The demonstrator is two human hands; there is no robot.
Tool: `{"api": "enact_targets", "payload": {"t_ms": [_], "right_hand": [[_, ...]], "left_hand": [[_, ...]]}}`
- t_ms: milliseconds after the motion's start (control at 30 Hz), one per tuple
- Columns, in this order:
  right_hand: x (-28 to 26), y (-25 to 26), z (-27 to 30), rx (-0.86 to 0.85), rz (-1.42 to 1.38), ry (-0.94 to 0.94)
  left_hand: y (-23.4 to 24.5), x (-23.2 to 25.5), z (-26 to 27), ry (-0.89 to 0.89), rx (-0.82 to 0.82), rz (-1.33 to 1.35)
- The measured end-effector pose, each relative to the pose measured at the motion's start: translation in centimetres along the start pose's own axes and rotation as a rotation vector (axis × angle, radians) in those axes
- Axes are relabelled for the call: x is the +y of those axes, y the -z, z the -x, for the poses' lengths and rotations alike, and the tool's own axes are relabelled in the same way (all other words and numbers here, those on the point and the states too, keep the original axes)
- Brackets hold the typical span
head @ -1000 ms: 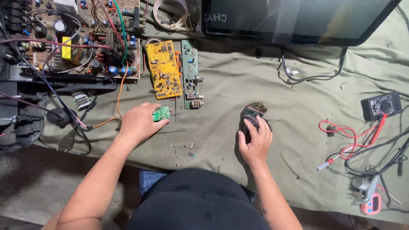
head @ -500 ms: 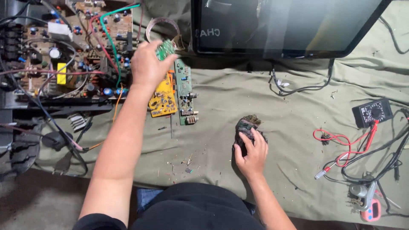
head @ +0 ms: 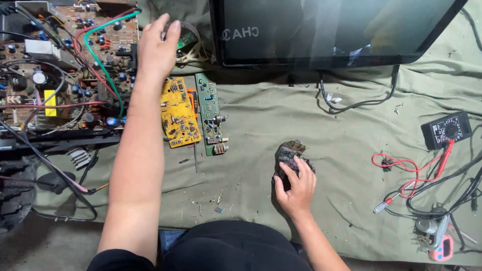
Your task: Inspecting and cleaning various electronic components and circuit boards from a disassembled television.
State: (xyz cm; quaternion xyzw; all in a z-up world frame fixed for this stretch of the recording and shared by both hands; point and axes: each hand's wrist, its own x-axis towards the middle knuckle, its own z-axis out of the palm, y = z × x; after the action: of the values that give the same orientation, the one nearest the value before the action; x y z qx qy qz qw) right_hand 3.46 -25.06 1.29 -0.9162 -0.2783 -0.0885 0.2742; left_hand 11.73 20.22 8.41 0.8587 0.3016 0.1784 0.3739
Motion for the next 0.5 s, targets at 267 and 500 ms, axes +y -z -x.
{"api": "enact_targets", "payload": {"t_ms": [267, 500], "right_hand": [[1.8, -1.0, 0.7, -0.012, 0.01, -0.001], [2.3, -1.5, 1.2, 0.02, 0.046, 0.03]], "left_hand": [[2.6, 1.6, 12.1, -0.317, -0.031, 0.213], [1.0, 2.7, 19.9, -0.215, -0.631, -0.092]]}}
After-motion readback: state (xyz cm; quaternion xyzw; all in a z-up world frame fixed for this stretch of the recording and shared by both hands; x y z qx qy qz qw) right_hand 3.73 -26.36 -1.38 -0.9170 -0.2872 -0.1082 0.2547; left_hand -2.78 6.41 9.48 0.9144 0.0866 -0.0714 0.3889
